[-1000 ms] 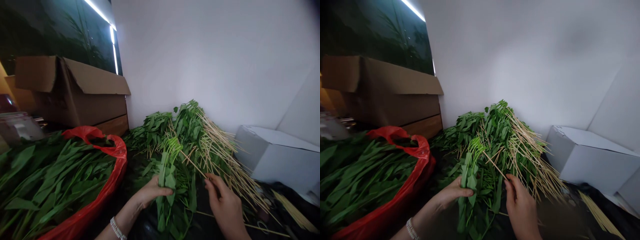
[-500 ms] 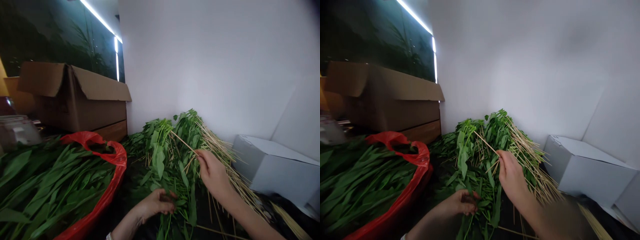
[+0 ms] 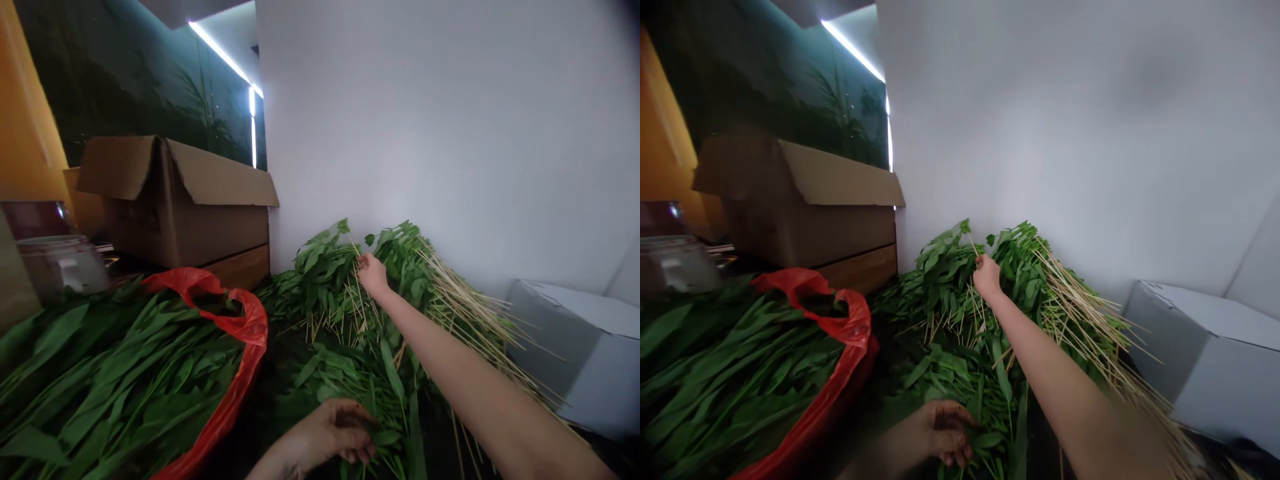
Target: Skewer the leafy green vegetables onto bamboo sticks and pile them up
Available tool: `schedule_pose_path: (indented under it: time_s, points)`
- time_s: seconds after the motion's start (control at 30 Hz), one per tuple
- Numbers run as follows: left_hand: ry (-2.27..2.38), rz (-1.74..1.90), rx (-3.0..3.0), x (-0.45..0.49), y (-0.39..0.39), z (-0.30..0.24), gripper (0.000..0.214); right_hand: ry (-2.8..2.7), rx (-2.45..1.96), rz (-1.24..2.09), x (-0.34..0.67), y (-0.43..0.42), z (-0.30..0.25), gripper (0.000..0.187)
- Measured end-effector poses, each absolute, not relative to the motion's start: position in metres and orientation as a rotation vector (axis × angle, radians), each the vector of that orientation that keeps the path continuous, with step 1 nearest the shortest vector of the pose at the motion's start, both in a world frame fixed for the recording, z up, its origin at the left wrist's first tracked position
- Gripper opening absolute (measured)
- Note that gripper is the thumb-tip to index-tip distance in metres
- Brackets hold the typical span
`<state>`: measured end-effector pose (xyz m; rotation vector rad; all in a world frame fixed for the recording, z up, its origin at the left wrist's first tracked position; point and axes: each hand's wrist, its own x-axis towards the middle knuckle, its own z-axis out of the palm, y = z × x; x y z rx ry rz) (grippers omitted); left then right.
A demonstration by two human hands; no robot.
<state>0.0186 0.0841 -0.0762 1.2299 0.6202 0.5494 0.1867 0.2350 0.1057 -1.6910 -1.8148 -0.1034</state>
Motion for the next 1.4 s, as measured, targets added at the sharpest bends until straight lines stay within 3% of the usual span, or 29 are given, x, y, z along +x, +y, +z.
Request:
schedule_pose_path:
  time_s: [0.2,0.43,0.57,0.67,0.77,1.03,1.2,1.4]
  points:
    - [0.617,0.557,1.221,0.017,0.08,-0.066,0.04,-2.044,-1.97,-0.011,0.19,0.249,0.089,0.036]
    - [0.62,0.527,1.265,0.018,0.083,-0.063,0.043,-2.285,-1.979,-0.077,0.183,0.224,0.1,0.036]
    - [0.624,0.504,1.306,0.018,0.081,-0.053,0.04,-2.331,-1.836,-0.193,0.203,0.183,0.109,0.034]
    - [0.624,0.481,1.315,0.02,0.079,-0.048,0.039,-2.324,-1.717,-0.273,0.225,0.136,0.113,0.022]
    - [0.636,0.462,1.328,0.021,0.075,-0.044,0.037,-2.289,-1.651,-0.318,0.249,0.081,0.107,0.026]
    - [0.676,0.566,1.363,0.023,0.071,-0.033,0.036,-2.411,-1.733,-0.098,0.291,-0.038,0.009,0.017]
    - [0.717,0.745,1.387,0.026,0.071,-0.029,0.034,-2.392,-1.744,-0.389,0.29,-0.06,-0.058,0.026]
    - [0.755,0.869,1.465,0.03,0.067,-0.03,0.03,-2.306,-1.758,-0.391,0.299,-0.066,-0.056,0.025]
